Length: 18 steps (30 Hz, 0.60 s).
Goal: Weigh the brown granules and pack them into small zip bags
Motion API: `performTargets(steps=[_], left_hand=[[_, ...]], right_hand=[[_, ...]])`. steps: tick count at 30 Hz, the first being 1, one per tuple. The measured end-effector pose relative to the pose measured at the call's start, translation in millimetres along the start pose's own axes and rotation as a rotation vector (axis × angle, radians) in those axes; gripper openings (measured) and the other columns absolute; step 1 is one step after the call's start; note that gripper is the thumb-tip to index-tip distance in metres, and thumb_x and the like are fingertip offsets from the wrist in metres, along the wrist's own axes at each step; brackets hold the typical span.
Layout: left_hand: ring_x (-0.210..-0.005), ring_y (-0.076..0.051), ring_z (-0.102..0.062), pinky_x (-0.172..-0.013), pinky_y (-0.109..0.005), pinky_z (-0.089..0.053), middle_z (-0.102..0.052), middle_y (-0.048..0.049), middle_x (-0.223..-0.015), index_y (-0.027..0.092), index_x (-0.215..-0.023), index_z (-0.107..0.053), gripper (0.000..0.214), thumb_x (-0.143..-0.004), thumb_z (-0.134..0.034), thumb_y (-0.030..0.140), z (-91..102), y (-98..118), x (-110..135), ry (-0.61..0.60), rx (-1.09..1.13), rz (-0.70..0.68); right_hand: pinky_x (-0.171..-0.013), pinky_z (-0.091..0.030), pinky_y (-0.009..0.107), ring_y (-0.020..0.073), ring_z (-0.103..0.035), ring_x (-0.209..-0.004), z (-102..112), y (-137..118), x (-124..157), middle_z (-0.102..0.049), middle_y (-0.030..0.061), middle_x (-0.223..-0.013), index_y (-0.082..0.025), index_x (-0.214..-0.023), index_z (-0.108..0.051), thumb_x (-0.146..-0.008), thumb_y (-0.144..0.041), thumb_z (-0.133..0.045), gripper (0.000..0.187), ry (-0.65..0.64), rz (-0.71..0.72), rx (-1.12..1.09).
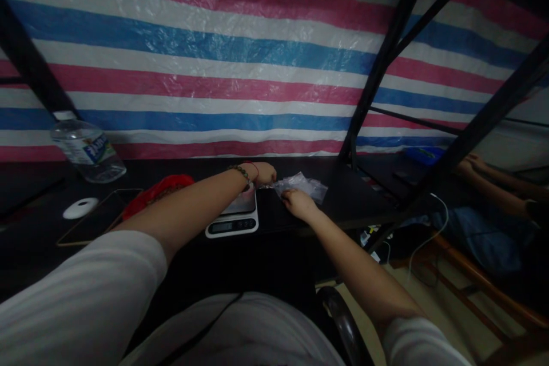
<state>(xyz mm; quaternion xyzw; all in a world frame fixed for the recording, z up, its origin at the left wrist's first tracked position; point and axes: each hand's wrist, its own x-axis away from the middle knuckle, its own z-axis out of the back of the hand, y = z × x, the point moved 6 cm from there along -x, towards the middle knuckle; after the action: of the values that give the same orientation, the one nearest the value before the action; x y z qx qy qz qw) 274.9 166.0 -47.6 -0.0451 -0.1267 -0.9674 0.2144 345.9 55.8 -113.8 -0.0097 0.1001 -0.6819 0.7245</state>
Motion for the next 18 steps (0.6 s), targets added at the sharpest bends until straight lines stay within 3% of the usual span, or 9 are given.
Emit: performTargets(steps=[3, 5, 9, 12, 15, 18], left_hand=[[-0.091, -0.019, -0.063, -0.082, -0.026, -0.044, -0.073, -0.0064, -0.104, 0.021, -0.101, -0.074, 0.035, -0.074, -0.053, 0.015, 6.3, 30, 31, 0.065, -0.17, -0.146], [-0.095, -0.02, -0.064, -0.084, -0.028, -0.044, -0.071, -0.0064, -0.107, 0.021, -0.107, -0.072, 0.037, -0.08, -0.046, 0.017, 12.2, 49, 65, 0.138, -0.189, -0.211], [-0.095, -0.019, -0.065, -0.083, -0.027, -0.046, -0.072, -0.0042, -0.106, 0.023, -0.106, -0.071, 0.036, -0.084, -0.043, 0.021, 22.4, 62, 144, 0.252, -0.146, -0.165], [-0.092, -0.02, -0.065, -0.083, -0.029, -0.047, -0.072, -0.0049, -0.101, 0.021, -0.102, -0.072, 0.034, -0.085, -0.044, 0.026, 28.2, 40, 197, 0.402, -0.062, -0.055], [-0.09, -0.02, -0.066, -0.083, -0.029, -0.049, -0.073, -0.0042, -0.097, 0.019, -0.095, -0.073, 0.032, -0.084, -0.047, 0.034, 27.2, -5, 239, 0.608, 0.13, 0.161], [-0.087, -0.021, -0.066, -0.08, -0.03, -0.051, -0.073, -0.0054, -0.096, 0.018, -0.094, -0.072, 0.035, -0.082, -0.048, 0.041, 17.2, -50, 270, 0.783, 0.264, 0.386]], right_hand=[[-0.095, -0.041, 0.036, 0.0255, -0.058, -0.108, 3, -2, 2, -0.069, 0.0125, -0.106, -0.017, -0.101, -0.07, -0.09, -0.025, -0.047, 0.026, 0.062, 0.009, 0.058], [-0.097, -0.039, 0.038, 0.0265, -0.055, -0.111, 5, -4, 4, -0.07, 0.0127, -0.1, -0.017, -0.092, -0.071, -0.087, -0.024, -0.051, 0.022, 0.125, 0.042, 0.067], [-0.095, -0.041, 0.034, 0.0224, -0.058, -0.103, 19, 5, 0, -0.07, 0.0091, -0.095, -0.018, -0.083, -0.07, -0.081, -0.022, -0.053, 0.018, 0.321, 0.032, -0.129], [-0.079, -0.047, 0.03, 0.0189, -0.061, -0.085, 34, 28, -8, -0.069, 0.0052, -0.087, -0.019, -0.08, -0.068, -0.08, -0.027, -0.047, 0.022, 0.51, -0.127, -0.432], [-0.062, -0.045, 0.025, 0.0163, -0.059, -0.066, 44, 43, -18, -0.065, 0.0022, -0.069, -0.018, -0.077, -0.064, -0.078, -0.034, -0.047, 0.024, 0.643, -0.271, -0.7], [-0.047, -0.039, 0.022, 0.012, -0.049, -0.048, 49, 43, -32, -0.057, -0.0016, -0.056, -0.017, -0.078, -0.061, -0.078, -0.04, -0.047, 0.027, 0.703, -0.337, -0.898]])
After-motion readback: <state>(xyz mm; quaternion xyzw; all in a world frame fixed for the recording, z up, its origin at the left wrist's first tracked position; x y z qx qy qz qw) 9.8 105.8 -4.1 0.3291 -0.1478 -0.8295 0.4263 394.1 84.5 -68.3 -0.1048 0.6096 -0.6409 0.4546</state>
